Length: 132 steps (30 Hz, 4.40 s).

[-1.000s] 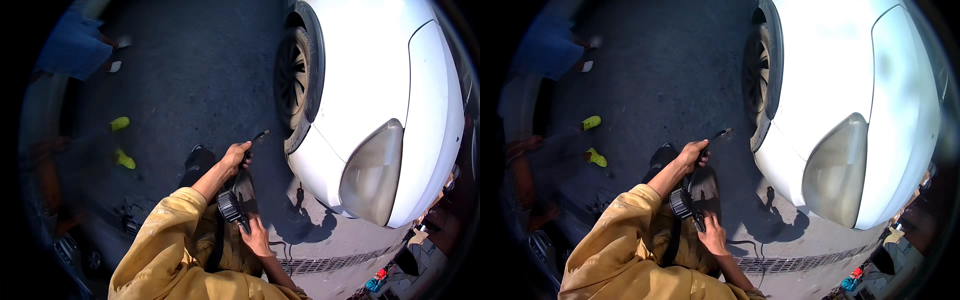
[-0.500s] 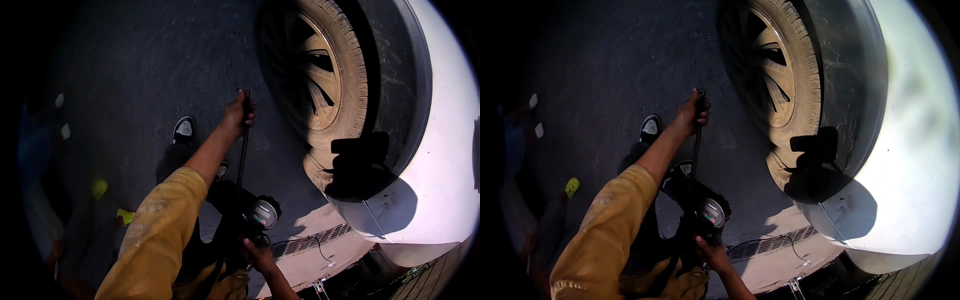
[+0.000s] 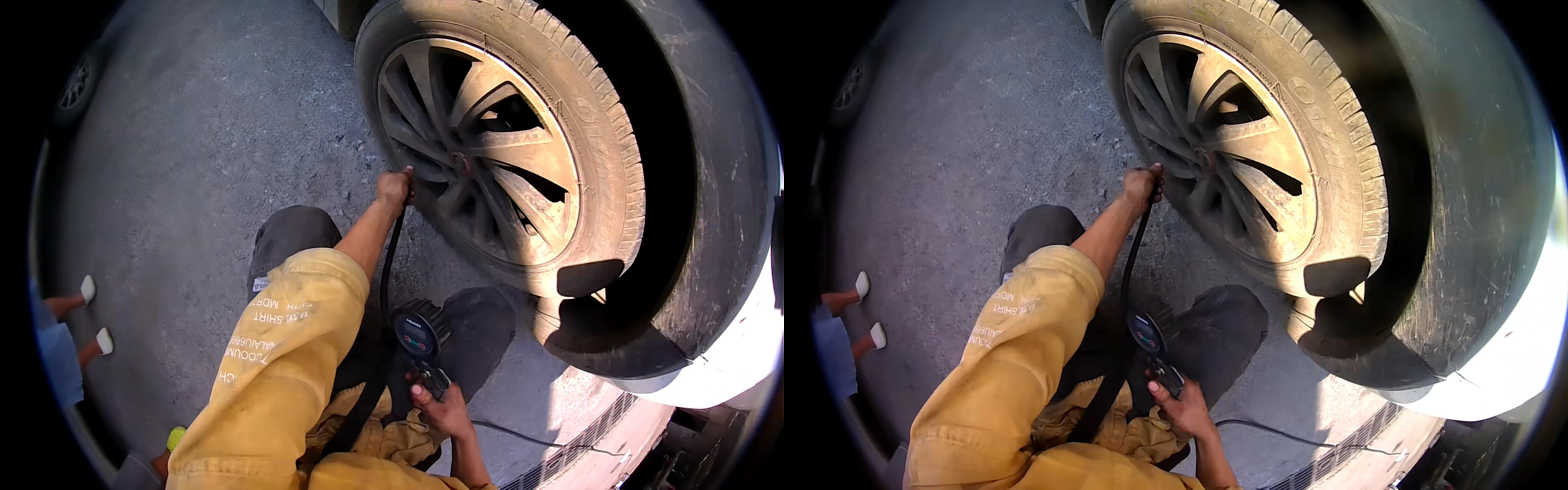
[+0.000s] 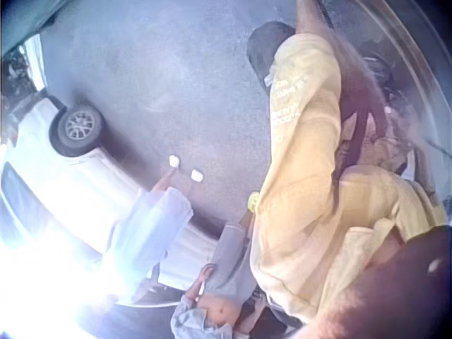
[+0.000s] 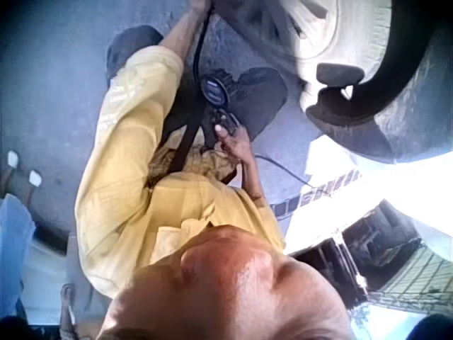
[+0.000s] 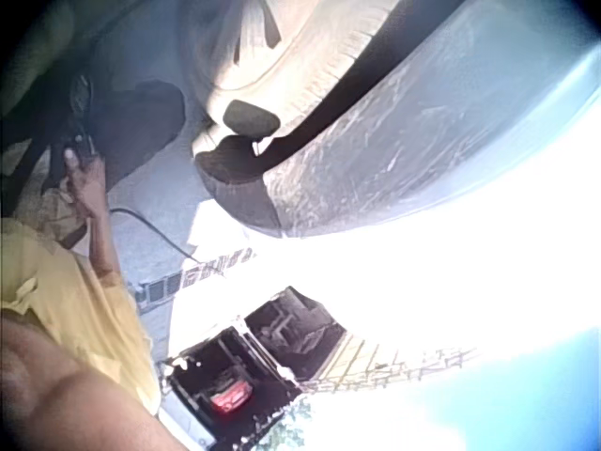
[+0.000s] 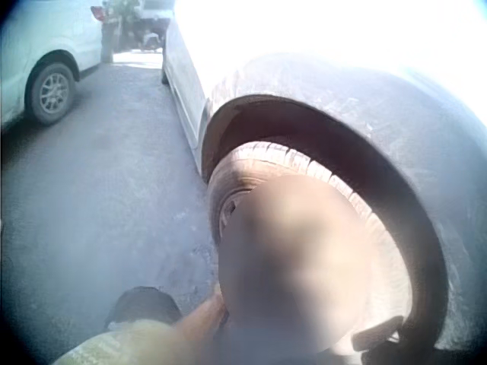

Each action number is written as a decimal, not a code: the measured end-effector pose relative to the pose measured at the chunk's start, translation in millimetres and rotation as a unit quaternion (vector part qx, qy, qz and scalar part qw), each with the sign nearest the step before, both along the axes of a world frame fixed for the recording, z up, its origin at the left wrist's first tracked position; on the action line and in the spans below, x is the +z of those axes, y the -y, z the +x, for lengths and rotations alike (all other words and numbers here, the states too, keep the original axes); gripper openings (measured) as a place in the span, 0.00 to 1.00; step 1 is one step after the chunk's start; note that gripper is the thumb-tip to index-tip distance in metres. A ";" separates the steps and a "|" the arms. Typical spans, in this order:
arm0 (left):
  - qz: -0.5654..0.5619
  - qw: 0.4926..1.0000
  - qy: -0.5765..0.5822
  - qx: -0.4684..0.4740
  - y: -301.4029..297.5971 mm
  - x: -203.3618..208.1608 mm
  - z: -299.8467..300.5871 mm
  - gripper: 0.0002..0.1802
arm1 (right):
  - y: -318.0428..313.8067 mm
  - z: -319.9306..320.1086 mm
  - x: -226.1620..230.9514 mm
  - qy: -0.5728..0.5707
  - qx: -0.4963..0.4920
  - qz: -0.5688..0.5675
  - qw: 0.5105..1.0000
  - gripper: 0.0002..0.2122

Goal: The person walks to a white car and uses a tire inflator with a pressure gauge to inflate the front right tire. After checking the pressure, the person moves to the rear right tire and repeats the inflation process. The person then walks back toward the garage area.

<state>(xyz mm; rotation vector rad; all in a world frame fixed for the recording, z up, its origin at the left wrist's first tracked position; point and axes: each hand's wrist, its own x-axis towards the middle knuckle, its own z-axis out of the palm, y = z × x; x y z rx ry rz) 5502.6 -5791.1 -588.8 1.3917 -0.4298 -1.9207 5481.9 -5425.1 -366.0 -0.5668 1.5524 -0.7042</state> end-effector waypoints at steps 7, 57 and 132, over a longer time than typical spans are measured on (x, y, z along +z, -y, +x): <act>-0.024 0.957 0.287 0.037 -6.8 -70.5 52.6 0.16 | 40.2 21.2 37.9 -0.219 0.076 0.000 0.973 0.17; -0.113 0.954 0.270 0.063 16.6 -7.6 18.8 0.15 | 63.4 10.3 6.2 -0.154 -0.051 0.067 0.984 0.12; -0.139 0.920 0.355 -0.084 27.2 13.6 -1.5 0.23 | 82.3 -1.9 -1.0 -0.047 -0.133 0.072 0.987 0.19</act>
